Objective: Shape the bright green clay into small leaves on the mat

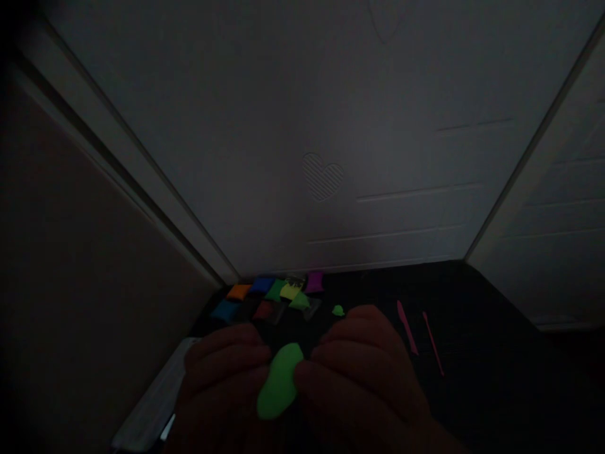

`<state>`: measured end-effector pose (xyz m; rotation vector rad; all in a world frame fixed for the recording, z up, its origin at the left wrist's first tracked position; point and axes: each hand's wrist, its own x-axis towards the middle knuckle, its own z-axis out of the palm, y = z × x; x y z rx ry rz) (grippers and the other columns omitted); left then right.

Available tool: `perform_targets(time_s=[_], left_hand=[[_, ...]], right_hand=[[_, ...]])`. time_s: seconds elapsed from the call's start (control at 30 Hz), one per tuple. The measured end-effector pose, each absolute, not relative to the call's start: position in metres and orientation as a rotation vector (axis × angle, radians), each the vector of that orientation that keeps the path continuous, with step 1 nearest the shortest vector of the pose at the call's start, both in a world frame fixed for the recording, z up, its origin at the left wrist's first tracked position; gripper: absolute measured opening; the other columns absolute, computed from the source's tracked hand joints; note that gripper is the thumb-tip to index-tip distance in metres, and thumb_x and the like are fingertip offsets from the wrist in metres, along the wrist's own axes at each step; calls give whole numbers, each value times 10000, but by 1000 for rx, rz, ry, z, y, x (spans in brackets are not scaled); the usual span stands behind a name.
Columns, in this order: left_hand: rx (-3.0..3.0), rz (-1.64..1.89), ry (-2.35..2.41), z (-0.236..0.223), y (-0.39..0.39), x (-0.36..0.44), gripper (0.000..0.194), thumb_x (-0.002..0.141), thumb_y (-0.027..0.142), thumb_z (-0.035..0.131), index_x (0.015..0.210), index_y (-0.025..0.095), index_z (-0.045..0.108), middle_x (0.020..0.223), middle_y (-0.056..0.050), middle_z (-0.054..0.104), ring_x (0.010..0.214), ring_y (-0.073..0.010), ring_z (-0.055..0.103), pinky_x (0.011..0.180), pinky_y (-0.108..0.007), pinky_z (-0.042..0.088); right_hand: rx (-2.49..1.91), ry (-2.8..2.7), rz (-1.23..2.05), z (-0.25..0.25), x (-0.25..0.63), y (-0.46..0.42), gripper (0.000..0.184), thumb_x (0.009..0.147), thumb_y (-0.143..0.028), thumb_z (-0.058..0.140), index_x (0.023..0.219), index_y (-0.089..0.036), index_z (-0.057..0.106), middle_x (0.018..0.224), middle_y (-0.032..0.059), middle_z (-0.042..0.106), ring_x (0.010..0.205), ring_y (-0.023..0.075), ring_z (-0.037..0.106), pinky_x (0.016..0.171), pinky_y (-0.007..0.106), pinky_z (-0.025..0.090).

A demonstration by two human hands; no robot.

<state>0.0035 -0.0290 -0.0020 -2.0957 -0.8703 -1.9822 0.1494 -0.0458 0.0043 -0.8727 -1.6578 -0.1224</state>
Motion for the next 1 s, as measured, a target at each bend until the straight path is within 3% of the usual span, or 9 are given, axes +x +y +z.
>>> perform_targets(time_s=[0.3, 0.57, 0.77, 1.0], left_hand=[[-2193, -2065, -977, -4, -30, 8, 210, 677, 118, 591, 852, 230, 558, 753, 3, 609, 739, -147, 570, 720, -358, 493], [-2349, -2111, -881, -3, -29, 7, 252, 651, 66, 587, 873, 185, 567, 778, -15, 593, 780, -144, 554, 779, -350, 472], [-2356, -2161, -887, -1, -28, 13, 242, 644, 54, 580, 852, 178, 574, 748, -17, 594, 736, -138, 557, 677, -301, 481], [-2448, -2231, -930, -3, -28, 13, 241, 654, 55, 577, 857, 184, 573, 755, -23, 590, 746, -143, 551, 673, -296, 474]], right_hand=[[-815, -1665, -297, 9, 143, -44, 251, 692, -107, 588, 912, -219, 544, 768, 2, 566, 735, 154, 546, 742, 352, 464], [-784, -1672, -262, -1, 146, -37, 248, 731, -177, 572, 969, -236, 538, 877, 18, 564, 826, 176, 535, 770, 385, 441], [-754, -1704, -225, -7, 150, -36, 290, 713, -121, 585, 982, -222, 546, 895, 12, 554, 823, 171, 528, 806, 403, 412], [-842, -1615, -159, -8, 147, -37, 330, 717, -128, 582, 1036, -199, 539, 945, 34, 550, 918, 189, 502, 768, 342, 426]])
